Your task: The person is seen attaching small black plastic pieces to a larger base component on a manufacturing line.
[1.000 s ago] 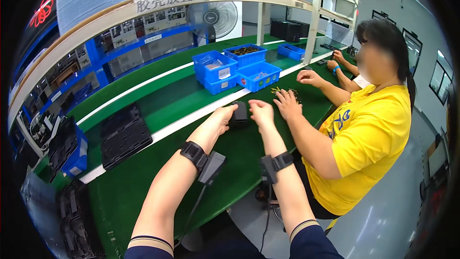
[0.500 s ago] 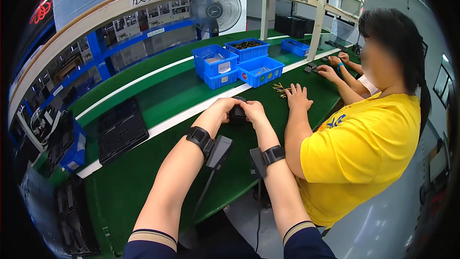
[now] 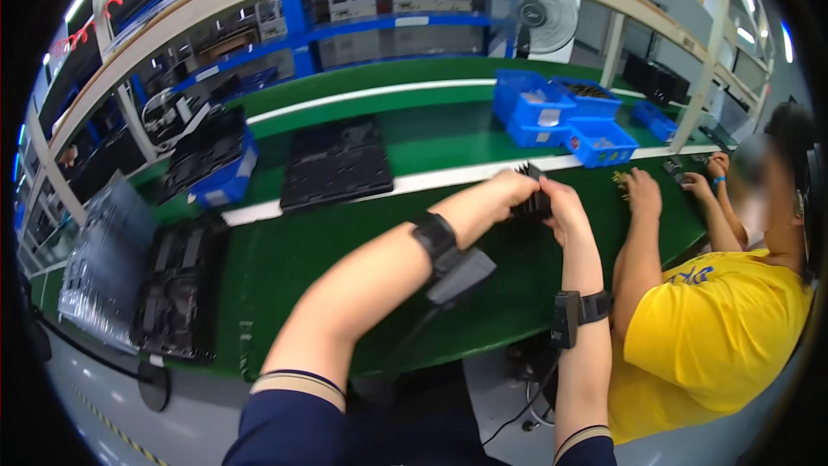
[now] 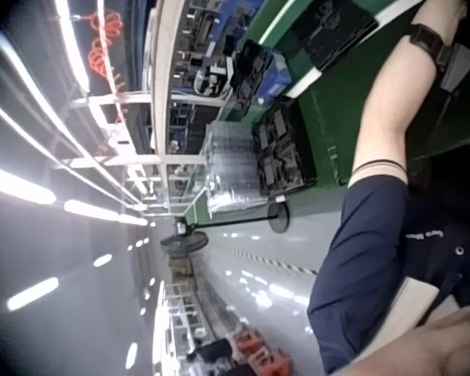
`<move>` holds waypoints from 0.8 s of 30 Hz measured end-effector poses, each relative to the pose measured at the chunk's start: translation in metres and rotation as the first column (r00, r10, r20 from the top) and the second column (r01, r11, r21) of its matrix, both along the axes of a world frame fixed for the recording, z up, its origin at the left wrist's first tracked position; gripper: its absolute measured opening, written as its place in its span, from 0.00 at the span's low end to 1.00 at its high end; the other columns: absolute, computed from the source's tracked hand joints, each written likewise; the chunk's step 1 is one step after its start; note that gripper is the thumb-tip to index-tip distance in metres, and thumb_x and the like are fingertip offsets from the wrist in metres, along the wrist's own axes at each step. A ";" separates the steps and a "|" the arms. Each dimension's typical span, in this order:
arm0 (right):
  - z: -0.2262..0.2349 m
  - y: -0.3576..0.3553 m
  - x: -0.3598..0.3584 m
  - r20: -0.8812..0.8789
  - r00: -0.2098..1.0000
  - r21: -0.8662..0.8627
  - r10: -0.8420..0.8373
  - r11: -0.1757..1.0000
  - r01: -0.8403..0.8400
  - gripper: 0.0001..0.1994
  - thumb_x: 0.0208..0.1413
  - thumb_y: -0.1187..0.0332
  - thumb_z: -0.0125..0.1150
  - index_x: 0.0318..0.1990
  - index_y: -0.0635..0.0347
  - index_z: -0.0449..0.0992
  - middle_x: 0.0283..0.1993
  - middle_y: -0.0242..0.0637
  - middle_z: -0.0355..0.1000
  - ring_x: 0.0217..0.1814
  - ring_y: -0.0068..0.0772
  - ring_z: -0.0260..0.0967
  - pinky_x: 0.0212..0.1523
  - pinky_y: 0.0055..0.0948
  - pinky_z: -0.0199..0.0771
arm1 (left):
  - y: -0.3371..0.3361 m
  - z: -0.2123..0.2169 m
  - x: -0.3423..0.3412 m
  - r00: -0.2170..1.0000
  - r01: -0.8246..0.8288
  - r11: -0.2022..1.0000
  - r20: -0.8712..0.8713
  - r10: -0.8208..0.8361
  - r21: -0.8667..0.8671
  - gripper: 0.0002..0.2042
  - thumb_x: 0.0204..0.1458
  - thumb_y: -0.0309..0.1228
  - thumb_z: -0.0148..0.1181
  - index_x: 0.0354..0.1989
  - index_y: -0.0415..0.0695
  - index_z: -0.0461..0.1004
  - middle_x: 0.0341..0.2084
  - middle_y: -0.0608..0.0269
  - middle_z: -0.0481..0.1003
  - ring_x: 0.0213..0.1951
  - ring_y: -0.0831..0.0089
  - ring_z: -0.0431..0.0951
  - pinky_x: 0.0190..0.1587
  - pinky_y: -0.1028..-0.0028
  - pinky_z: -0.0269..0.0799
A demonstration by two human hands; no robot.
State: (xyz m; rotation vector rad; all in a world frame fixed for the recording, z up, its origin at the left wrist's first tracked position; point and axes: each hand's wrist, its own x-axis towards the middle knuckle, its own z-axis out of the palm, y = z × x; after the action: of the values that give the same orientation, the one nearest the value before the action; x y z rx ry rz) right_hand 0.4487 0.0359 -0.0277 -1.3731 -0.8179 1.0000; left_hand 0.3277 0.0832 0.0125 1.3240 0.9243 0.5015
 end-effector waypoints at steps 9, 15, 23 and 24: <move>0.024 0.012 -0.195 0.010 0.877 -0.066 0.480 0.876 -0.478 0.16 0.51 0.57 0.57 0.40 0.60 0.73 0.34 0.36 0.71 0.38 0.28 0.68 0.39 0.32 0.69 | -0.018 0.000 -0.241 0.977 -0.178 0.969 0.089 0.195 -0.169 0.13 0.51 0.32 0.54 0.43 0.41 0.68 0.36 0.60 0.71 0.36 0.71 0.73 0.41 0.65 0.70; -0.004 0.024 -0.243 -0.062 0.860 -0.156 0.506 0.846 -0.509 0.19 0.51 0.62 0.58 0.44 0.70 0.70 0.38 0.43 0.70 0.40 0.36 0.69 0.42 0.40 0.72 | -0.023 -0.022 -0.288 0.943 -0.333 0.930 -0.063 0.327 -0.154 0.15 0.46 0.34 0.61 0.39 0.39 0.70 0.34 0.60 0.72 0.38 0.72 0.71 0.42 0.69 0.68; -0.004 0.019 -0.266 0.077 0.915 -0.066 0.395 0.918 -0.391 0.27 0.46 0.54 0.63 0.45 0.71 0.69 0.38 0.42 0.70 0.41 0.29 0.69 0.35 0.28 0.74 | -0.020 -0.035 -0.322 0.799 -0.369 0.798 -0.276 0.534 0.477 0.37 0.36 0.47 0.66 0.51 0.31 0.64 0.42 0.48 0.69 0.42 0.64 0.71 0.47 0.70 0.66; 0.000 0.020 -0.260 0.144 0.932 -0.021 0.333 0.942 -0.334 0.25 0.47 0.55 0.63 0.44 0.70 0.70 0.37 0.41 0.70 0.40 0.28 0.69 0.34 0.27 0.74 | -0.021 -0.034 -0.321 0.795 -0.320 0.743 -0.259 0.548 0.588 0.37 0.36 0.48 0.66 0.51 0.32 0.64 0.44 0.48 0.69 0.43 0.65 0.71 0.47 0.70 0.66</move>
State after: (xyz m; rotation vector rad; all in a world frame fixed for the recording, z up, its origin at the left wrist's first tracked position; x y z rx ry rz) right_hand 0.1891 0.0562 -0.0278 -1.3413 -1.1925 1.1653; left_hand 0.0068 0.0618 -0.0217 1.7454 1.5707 0.9123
